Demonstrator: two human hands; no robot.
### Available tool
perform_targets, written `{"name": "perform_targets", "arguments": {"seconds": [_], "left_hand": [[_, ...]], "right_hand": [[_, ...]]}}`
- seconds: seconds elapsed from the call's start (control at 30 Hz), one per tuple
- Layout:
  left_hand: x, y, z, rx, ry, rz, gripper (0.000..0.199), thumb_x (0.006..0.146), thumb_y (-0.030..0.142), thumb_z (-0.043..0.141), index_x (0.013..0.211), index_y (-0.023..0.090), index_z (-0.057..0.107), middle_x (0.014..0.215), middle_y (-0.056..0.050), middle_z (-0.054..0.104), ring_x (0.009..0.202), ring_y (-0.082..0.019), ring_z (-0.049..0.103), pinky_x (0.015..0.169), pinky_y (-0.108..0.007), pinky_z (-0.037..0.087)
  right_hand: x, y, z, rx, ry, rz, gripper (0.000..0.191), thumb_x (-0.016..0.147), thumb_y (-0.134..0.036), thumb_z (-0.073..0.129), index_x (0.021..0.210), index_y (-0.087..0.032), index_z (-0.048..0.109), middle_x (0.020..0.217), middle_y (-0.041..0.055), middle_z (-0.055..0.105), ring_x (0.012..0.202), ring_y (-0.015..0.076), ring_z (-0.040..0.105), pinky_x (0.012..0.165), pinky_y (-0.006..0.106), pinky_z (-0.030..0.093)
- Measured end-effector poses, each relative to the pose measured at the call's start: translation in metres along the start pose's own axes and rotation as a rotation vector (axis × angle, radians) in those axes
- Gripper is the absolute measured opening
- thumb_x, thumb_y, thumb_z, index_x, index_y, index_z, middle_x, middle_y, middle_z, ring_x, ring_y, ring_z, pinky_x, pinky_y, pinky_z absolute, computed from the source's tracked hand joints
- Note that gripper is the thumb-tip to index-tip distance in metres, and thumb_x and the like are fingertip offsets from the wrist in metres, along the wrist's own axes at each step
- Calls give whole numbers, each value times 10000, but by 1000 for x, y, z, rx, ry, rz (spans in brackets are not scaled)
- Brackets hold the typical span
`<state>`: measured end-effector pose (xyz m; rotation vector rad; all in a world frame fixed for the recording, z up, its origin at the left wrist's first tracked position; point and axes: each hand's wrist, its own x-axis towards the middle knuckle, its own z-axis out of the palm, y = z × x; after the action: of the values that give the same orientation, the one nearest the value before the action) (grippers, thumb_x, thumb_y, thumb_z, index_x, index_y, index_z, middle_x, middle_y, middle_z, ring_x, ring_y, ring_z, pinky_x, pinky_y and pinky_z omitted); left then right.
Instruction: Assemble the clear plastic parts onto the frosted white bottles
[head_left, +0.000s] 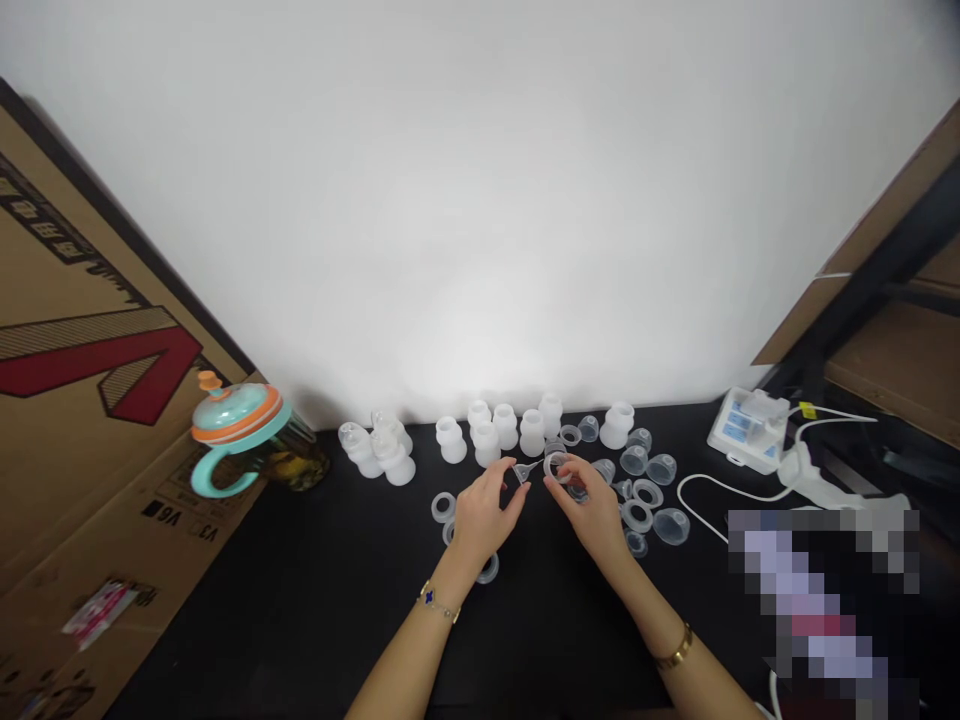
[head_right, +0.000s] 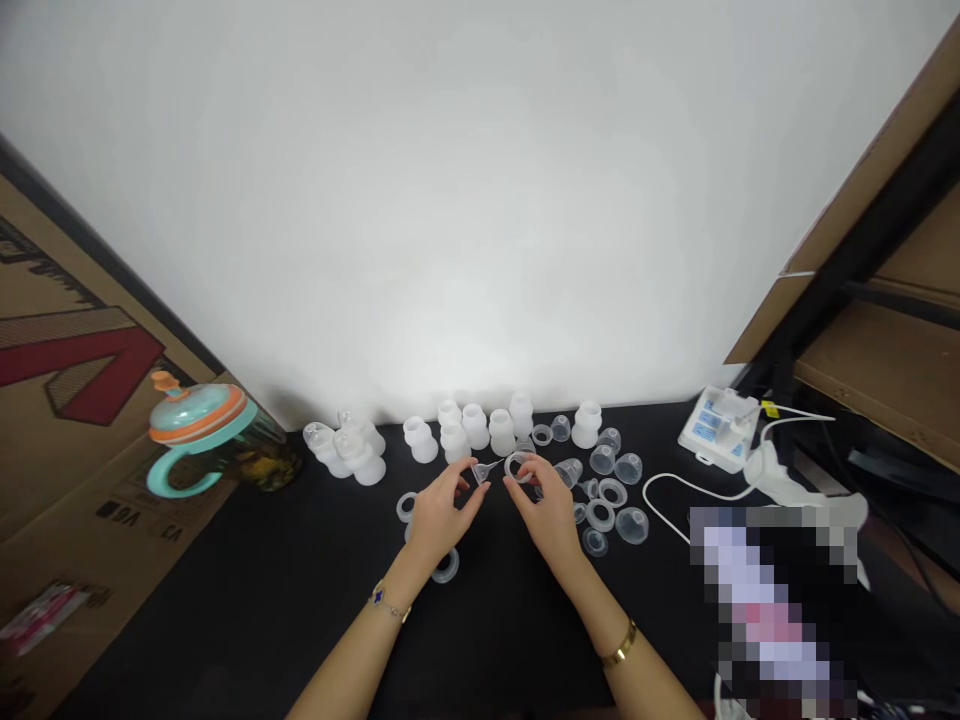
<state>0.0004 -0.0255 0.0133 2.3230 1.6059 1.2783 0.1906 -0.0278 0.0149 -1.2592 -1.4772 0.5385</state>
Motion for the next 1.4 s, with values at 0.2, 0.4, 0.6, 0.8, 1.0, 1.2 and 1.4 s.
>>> {"name": "perform_targets", "arguments": {"seconds": [0.2,0.4,0.6,0.8,1.0,1.2,1.4], "left_hand": [[0,0,-1,-11,-5,22,297,967,334,595,1243,225,596,1075,-54,741,748,-153,701,695,-270,579],[2,4,-4,10,9,39,274,973,328,592,1229,232,613,1037,-49,723,728,-145,691,658,-245,565],[1,3,-3,48,17,47,275,980,334,586,1232,232,627,1034,-61,715,815,-169,716,667,-243,568],[2,4,-4,46,31,66,270,973,325,605,1222,224,628,1025,-49,720,775,-157,707,655,-242,557],[2,4,-5,42,44,92,278,963,311,629,1224,214,628,1016,-48,726,812,-161,718,679,-231,562],[2,4,-5,54,55,109,289,951,298,644,1227,212,627,1023,-47,730,816,-163,726,659,-232,570],[3,4,-4,55,68,111,283,952,300,641,1221,211,634,1028,-51,730,813,-162,729,653,-228,572]], "right_hand": [[-1,2,0,-2,16,53,473,843,-432,708,1243,-208,589,1163,129,726,923,267,725,816,422,615],[-1,4,-1,-72,23,-40,366,872,-307,632,1222,-203,624,1162,123,710,935,254,695,800,397,605],[0,2,-2,-85,29,-89,330,874,-244,582,1198,-221,638,1238,130,669,952,247,675,770,379,606],[0,4,-2,-100,22,-100,338,871,-214,578,1202,-221,642,1256,130,658,945,238,672,742,358,604],[0,6,-1,-92,44,-136,334,876,-220,605,1209,-227,637,1207,112,675,912,225,666,702,338,597],[0,5,-1,-87,46,-99,347,874,-298,656,1210,-218,627,1148,108,696,912,241,678,700,350,598],[-1,1,-2,-68,29,-26,406,855,-335,700,1233,-210,620,1162,117,686,898,242,667,678,350,584]]}}
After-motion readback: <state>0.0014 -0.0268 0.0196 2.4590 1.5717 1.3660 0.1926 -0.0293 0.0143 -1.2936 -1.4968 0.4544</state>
